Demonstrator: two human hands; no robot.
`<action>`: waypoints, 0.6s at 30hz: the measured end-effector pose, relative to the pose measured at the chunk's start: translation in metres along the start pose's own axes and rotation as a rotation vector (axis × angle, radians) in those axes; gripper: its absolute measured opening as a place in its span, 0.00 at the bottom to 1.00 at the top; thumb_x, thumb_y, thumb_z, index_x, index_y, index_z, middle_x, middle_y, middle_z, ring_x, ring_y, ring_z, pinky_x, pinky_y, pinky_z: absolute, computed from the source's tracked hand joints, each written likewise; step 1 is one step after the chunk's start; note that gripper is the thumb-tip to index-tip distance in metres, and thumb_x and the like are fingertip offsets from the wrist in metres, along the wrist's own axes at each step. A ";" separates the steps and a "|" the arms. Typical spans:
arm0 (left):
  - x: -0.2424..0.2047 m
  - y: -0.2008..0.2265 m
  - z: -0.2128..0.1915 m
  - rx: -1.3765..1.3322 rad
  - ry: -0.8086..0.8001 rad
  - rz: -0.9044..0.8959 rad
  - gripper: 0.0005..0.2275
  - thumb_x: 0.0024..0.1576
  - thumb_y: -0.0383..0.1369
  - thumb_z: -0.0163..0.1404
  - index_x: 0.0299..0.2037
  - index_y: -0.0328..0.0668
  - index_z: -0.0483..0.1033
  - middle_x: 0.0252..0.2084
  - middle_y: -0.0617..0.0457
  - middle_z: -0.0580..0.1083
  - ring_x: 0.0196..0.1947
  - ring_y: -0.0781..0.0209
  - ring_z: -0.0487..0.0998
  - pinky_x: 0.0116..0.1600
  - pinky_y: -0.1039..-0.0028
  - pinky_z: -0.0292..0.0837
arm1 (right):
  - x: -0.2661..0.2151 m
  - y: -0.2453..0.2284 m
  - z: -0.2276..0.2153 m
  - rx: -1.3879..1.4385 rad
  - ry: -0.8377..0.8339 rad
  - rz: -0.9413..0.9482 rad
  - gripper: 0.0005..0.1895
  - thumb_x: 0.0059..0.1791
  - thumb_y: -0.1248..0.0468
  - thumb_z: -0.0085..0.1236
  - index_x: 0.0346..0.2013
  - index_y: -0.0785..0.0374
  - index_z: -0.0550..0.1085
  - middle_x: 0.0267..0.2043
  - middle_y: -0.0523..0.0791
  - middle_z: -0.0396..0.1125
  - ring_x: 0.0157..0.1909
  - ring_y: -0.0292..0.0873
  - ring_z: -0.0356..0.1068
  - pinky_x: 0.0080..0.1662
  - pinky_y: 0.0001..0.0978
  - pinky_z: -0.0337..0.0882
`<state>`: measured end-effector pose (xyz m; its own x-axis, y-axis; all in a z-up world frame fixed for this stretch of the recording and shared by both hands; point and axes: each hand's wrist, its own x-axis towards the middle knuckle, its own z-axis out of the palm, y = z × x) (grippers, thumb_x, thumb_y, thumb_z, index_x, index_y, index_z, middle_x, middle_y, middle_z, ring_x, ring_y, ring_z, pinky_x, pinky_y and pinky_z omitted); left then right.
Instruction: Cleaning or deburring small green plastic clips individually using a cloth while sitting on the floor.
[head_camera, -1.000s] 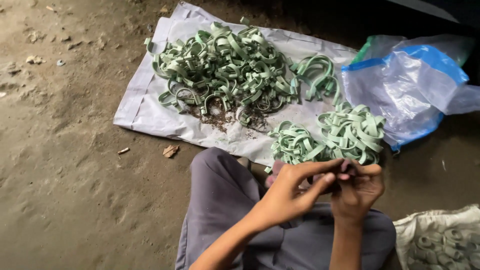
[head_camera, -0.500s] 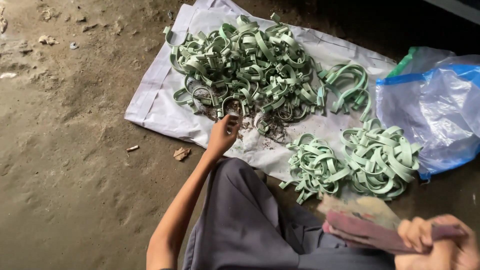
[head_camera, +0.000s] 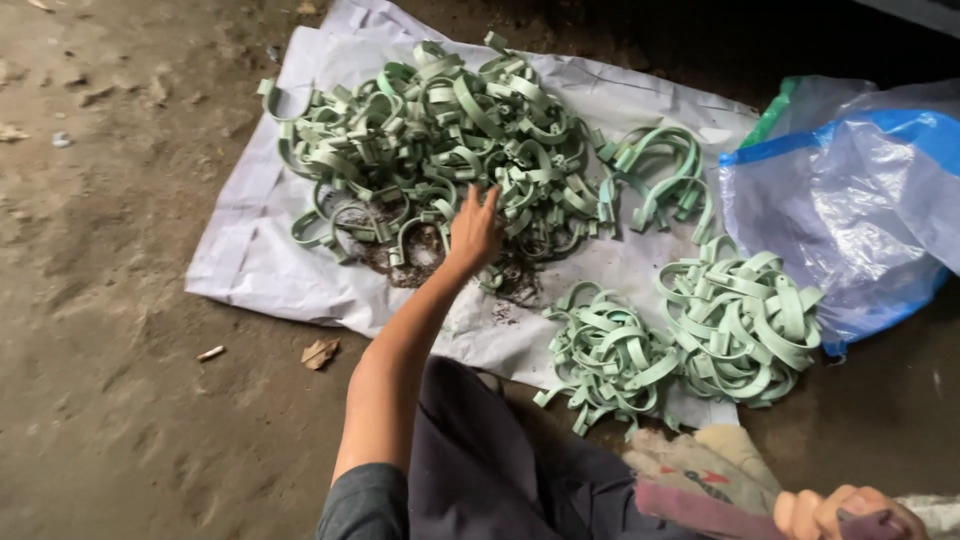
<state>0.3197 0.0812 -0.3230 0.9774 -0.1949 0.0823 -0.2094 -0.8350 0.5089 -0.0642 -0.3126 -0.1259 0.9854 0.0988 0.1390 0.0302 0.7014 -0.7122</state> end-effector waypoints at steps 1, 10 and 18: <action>0.013 -0.005 0.017 -0.008 -0.006 0.005 0.31 0.54 0.32 0.61 0.67 0.47 0.59 0.63 0.33 0.59 0.46 0.36 0.74 0.38 0.49 0.77 | -0.011 0.002 -0.012 -0.007 0.009 -0.002 0.14 0.50 0.72 0.41 0.19 0.62 0.57 0.13 0.49 0.48 0.18 0.50 0.48 0.25 0.52 0.48; 0.048 0.010 0.017 -0.046 0.149 0.018 0.10 0.62 0.27 0.48 0.26 0.39 0.71 0.21 0.51 0.71 0.19 0.56 0.67 0.20 0.63 0.60 | -0.039 0.020 -0.036 0.144 0.233 0.087 0.16 0.53 0.68 0.33 0.21 0.54 0.52 0.18 0.40 0.39 0.22 0.43 0.38 0.28 0.49 0.48; -0.008 0.078 -0.102 -0.593 0.098 0.007 0.13 0.59 0.37 0.57 0.45 0.33 0.77 0.30 0.51 0.78 0.23 0.67 0.70 0.28 0.73 0.65 | 0.009 0.019 0.095 -0.415 0.277 -0.084 0.18 0.50 0.68 0.40 0.14 0.59 0.60 0.11 0.42 0.51 0.12 0.40 0.51 0.21 0.38 0.52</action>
<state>0.2985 0.0698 -0.1968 0.9803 -0.1269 0.1516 -0.1904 -0.3988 0.8971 -0.0706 -0.2309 -0.0728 0.9825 -0.1763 0.0598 0.1200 0.3540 -0.9275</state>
